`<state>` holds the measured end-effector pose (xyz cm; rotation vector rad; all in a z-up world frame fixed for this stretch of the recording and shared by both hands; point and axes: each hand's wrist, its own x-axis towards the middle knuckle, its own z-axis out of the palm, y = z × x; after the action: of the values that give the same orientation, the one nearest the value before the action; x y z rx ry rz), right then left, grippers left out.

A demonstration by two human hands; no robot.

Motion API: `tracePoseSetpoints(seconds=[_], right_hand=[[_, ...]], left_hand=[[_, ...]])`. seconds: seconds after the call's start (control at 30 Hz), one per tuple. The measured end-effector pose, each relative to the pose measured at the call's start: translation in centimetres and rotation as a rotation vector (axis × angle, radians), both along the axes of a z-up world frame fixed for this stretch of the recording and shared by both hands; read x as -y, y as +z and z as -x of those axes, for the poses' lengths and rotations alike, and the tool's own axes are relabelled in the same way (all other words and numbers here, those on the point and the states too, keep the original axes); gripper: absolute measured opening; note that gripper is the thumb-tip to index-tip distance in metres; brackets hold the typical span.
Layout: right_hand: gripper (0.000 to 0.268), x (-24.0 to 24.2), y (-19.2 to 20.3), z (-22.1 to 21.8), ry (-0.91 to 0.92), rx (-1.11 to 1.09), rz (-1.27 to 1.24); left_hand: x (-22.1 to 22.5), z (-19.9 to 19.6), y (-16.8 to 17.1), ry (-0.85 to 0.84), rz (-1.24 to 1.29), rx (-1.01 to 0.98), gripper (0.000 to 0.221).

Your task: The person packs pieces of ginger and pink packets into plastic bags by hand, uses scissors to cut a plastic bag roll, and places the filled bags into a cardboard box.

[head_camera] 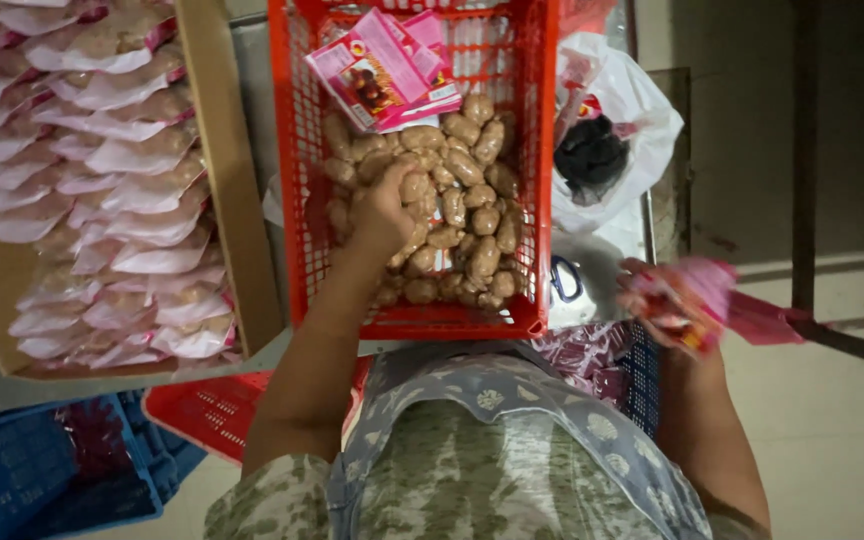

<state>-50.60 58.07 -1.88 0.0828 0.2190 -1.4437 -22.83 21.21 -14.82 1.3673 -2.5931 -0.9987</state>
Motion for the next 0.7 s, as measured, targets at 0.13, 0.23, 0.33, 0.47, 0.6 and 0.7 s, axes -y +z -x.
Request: tracePoseSetpoints(seconds=[0.13, 0.23, 0.33, 0.47, 0.6, 0.7], right_hand=[[0.022, 0.2, -4.8, -4.6, -0.093, -1.101, -0.655], [0.039, 2.5, -5.9, -6.5, 0.327, -1.785, -0.646], [0.030, 1.1, -14.7, -5.7, 0.368, -2.150, -0.470], [0.026, 2.0, -16.8, -6.7, 0.440, -2.158, -0.644], [0.028, 1.6, -20.4, -6.8, 0.583, -2.233, -0.740], [0.030, 2.3, -15.8, -7.2, 0.579, -2.140, -0.724]], left_hand=[[-0.9, -1.1, -0.9, -0.075, 0.215, -0.135, 0.063], [-2.4, -1.3, 2.6, -0.107, 0.123, -0.196, 0.058], [-3.7, -1.6, 4.7, -0.052, -0.080, -0.238, 0.051], [-4.7, -2.8, 4.5, -0.058, -0.174, -0.137, 0.046], [-5.1, -3.4, 7.6, -0.092, -0.238, -0.246, 0.046], [-4.7, -4.1, 8.2, 0.054, -0.424, -0.483, 0.042]])
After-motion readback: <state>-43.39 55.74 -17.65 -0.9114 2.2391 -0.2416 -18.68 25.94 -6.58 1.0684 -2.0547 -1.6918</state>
